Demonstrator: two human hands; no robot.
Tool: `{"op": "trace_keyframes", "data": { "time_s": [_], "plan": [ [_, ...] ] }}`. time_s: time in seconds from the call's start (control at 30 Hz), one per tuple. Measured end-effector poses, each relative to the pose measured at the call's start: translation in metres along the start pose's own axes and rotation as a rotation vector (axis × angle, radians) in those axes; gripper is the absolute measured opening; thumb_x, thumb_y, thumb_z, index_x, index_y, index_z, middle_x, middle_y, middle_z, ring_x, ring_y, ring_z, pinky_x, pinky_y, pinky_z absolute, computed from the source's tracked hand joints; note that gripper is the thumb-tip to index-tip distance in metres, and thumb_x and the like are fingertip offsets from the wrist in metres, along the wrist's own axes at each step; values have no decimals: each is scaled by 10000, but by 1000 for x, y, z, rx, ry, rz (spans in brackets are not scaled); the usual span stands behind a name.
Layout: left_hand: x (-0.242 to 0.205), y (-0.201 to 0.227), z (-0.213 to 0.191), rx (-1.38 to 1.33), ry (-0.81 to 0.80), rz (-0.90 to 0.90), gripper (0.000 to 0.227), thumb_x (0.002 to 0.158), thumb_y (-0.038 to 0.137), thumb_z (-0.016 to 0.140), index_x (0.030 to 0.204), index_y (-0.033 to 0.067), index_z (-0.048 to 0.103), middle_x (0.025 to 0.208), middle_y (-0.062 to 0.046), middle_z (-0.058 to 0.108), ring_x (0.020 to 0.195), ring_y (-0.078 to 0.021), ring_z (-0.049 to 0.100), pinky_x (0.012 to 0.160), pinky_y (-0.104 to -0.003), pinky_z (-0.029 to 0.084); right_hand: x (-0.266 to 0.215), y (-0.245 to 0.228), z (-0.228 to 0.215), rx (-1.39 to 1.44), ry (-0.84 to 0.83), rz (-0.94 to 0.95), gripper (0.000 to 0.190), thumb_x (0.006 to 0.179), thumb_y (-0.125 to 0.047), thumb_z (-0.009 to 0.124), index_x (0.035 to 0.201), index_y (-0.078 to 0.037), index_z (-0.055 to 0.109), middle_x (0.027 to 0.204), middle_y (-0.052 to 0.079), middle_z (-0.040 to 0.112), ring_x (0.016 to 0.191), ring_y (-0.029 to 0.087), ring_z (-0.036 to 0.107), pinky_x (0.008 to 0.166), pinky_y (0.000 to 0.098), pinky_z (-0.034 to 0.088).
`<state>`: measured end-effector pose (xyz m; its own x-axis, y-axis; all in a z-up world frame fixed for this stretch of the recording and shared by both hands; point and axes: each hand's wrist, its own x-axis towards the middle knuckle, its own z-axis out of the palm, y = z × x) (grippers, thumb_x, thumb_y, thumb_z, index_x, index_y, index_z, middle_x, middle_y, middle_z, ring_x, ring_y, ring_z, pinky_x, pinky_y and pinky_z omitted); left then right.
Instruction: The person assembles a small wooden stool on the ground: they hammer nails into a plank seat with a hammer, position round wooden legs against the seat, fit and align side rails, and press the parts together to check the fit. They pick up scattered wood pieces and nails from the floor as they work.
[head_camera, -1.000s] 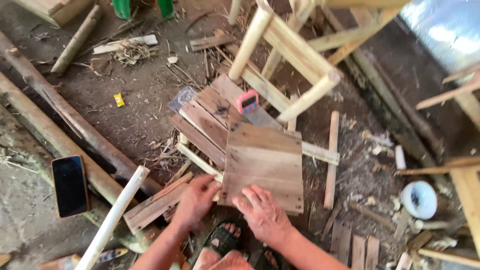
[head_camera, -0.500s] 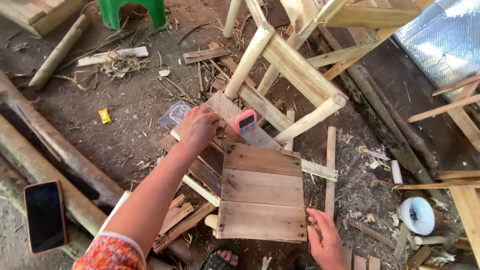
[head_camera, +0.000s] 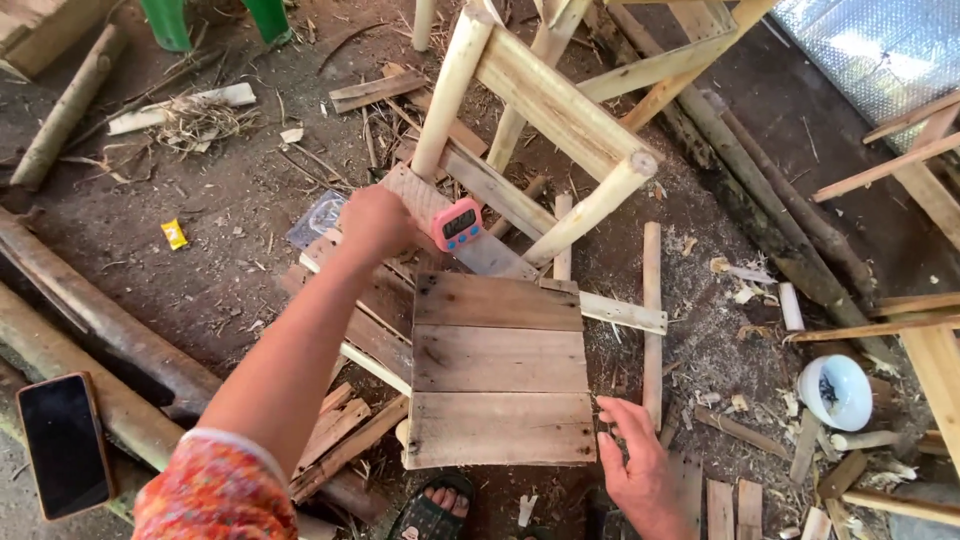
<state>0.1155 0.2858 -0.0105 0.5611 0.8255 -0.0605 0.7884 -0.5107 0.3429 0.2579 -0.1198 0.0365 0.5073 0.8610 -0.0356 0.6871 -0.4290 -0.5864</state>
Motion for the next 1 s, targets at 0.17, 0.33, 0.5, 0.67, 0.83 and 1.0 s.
{"op": "trace_keyframes", "data": {
  "time_s": [0.17,0.33,0.5,0.67,0.83,1.0],
  "plan": [
    [-55,17,-107,-857,-354,-380,366,853,295,572,1140,76,629,1149,-126,642,1133,-263,581,1023,-470,405,-5,-9,0,86,107,-75,421,765,-12,541,1181,-71,559,1133,52,586,944,144,604,801,266,498],
    [-118,25,-87,-1486,-547,-67,126,880,57,556,770,34,613,668,-59,584,552,-116,498,498,-224,392,17,-93,-10,164,43,-341,321,761,25,531,1051,-82,615,926,32,668,460,50,459,371,163,393],
    [-193,63,-64,-1962,-574,-229,226,850,3,565,1075,28,567,760,-106,603,632,-156,546,557,-246,445,29,-155,-10,164,116,-658,263,741,82,567,973,-42,561,795,39,605,573,111,521,493,216,461],
    [-243,75,-37,-2149,-478,-517,309,785,-45,621,1092,-21,589,845,-151,644,673,-191,611,600,-261,522,16,-158,7,-80,159,-690,272,756,-164,737,903,-88,522,832,35,537,702,171,520,632,303,451],
    [-249,72,-28,-2171,-510,-524,158,810,-45,619,962,-3,609,799,-110,613,661,-175,572,614,-269,479,23,-169,-3,-40,189,-772,183,730,-15,699,843,-57,561,786,25,498,652,170,472,592,307,423],
    [-249,74,-79,-1727,-177,-286,232,737,-6,724,960,-50,676,838,-181,705,647,-193,666,588,-300,581,37,-171,10,64,188,-774,189,932,-231,525,771,-140,485,668,-48,323,557,132,410,492,246,432]
  ]
}}
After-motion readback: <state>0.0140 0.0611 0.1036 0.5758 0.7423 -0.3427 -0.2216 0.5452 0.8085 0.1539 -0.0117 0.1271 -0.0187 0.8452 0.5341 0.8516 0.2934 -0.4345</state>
